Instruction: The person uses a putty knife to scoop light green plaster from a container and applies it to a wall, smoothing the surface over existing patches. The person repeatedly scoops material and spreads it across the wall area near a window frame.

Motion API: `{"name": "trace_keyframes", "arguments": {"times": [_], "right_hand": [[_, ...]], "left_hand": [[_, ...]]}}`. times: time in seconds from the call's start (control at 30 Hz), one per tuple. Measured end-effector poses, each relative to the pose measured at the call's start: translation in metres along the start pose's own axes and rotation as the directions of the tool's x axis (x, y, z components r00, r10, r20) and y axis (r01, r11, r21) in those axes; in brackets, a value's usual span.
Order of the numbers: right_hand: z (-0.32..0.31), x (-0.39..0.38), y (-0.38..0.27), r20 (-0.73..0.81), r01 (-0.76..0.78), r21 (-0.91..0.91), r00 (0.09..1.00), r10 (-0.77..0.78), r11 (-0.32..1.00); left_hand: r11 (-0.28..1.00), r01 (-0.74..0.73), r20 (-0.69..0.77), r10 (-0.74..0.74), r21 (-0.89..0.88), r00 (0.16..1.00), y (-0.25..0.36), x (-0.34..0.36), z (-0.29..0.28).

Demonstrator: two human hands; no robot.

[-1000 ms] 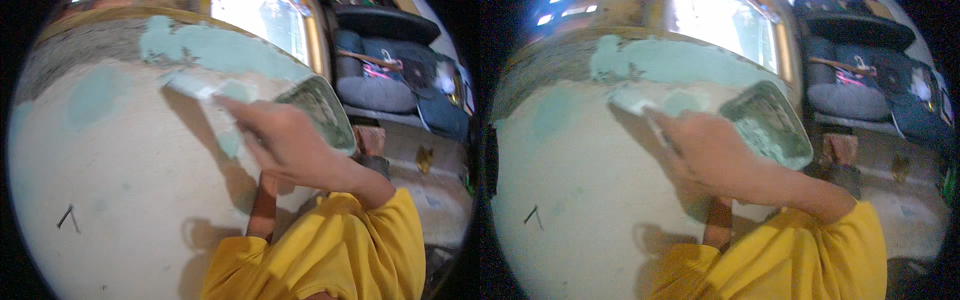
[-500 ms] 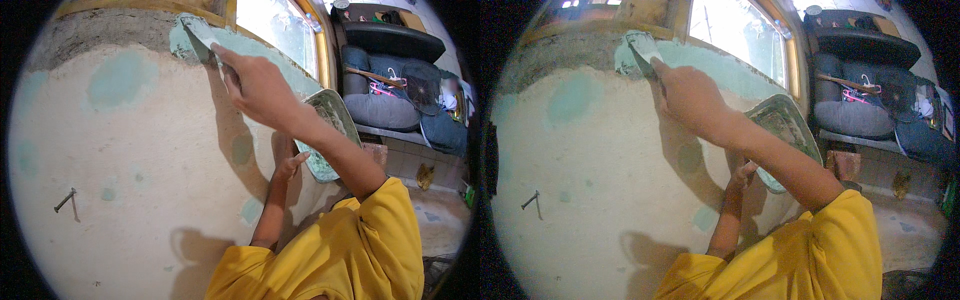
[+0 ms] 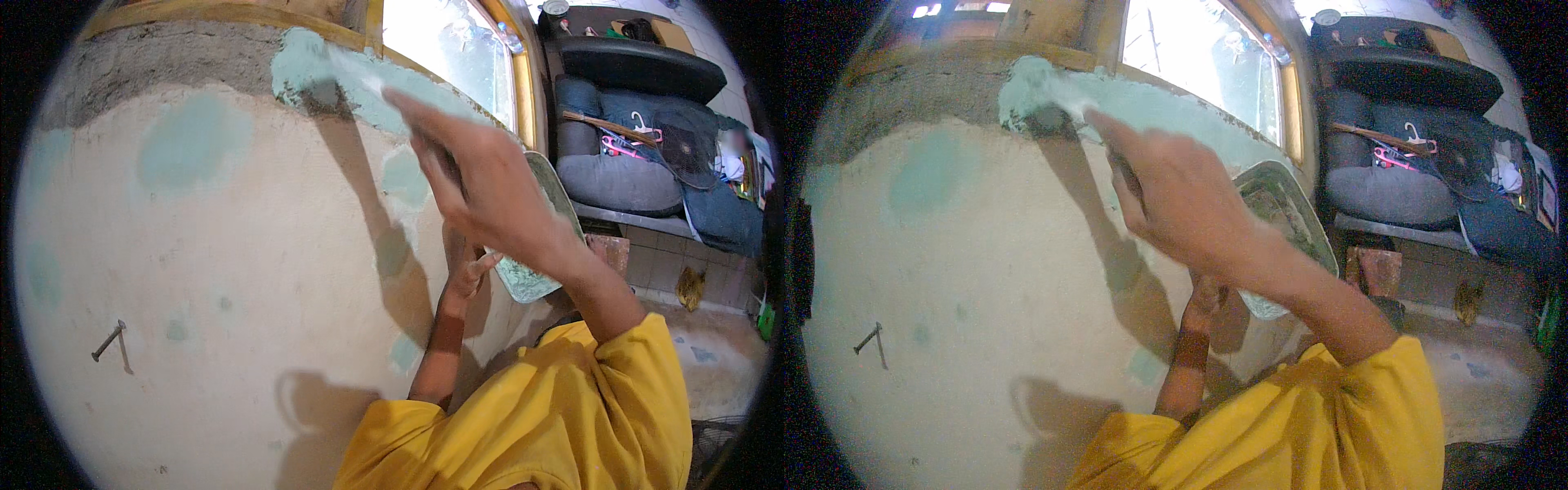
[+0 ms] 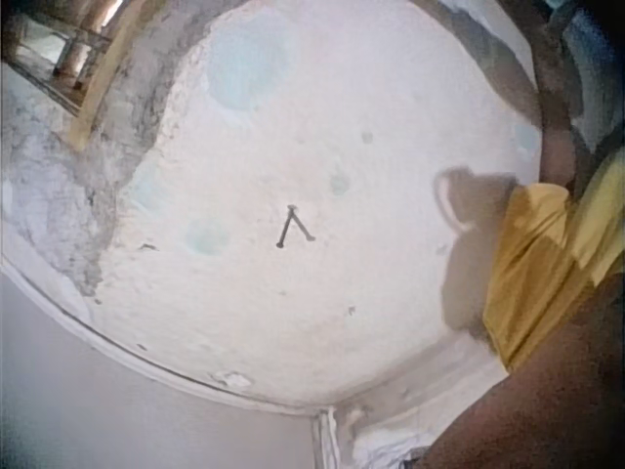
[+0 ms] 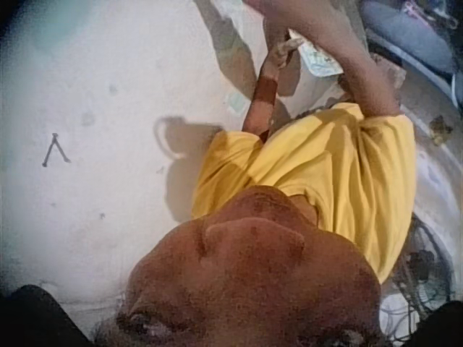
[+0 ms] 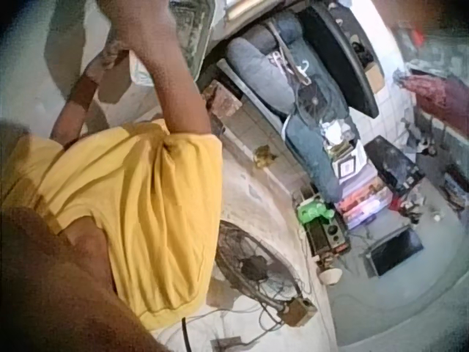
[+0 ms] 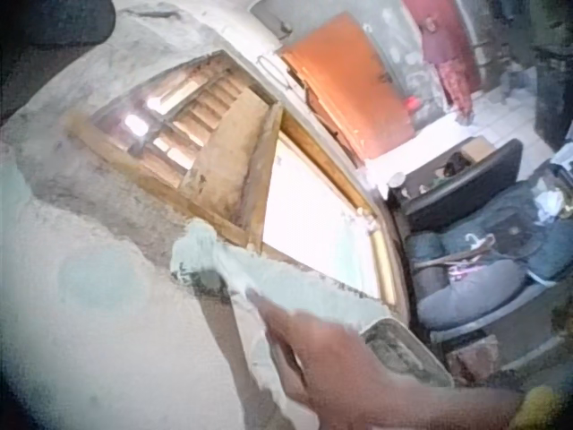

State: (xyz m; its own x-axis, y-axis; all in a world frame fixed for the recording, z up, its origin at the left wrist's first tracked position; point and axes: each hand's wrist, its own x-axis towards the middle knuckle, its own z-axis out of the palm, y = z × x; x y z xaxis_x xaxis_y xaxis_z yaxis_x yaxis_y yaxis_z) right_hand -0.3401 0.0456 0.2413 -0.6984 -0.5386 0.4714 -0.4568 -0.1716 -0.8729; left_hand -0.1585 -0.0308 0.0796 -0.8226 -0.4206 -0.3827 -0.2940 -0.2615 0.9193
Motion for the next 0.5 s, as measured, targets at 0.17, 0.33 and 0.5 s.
{"name": "trace_keyframes", "arguments": {"times": [0.17,0.33,0.5], "right_hand": [[0.036,0.031,0.001,-0.023,0.024,-0.064,0.999,-0.026,0.998],[0.056,-0.011,-0.035,0.225,-0.080,-0.008,0.971,0.080,0.997],[0.035,-0.036,-0.031,0.317,-0.121,-0.030,0.940,0.124,0.992]], "left_hand": [[0.990,-0.108,0.155,0.093,0.090,0.984,0.016,0.010,0.011],[0.956,0.238,0.544,-0.110,-0.170,0.832,-0.035,-0.009,-0.077],[0.979,0.087,0.187,-0.053,-0.183,0.981,-0.021,-0.002,-0.038]]}}
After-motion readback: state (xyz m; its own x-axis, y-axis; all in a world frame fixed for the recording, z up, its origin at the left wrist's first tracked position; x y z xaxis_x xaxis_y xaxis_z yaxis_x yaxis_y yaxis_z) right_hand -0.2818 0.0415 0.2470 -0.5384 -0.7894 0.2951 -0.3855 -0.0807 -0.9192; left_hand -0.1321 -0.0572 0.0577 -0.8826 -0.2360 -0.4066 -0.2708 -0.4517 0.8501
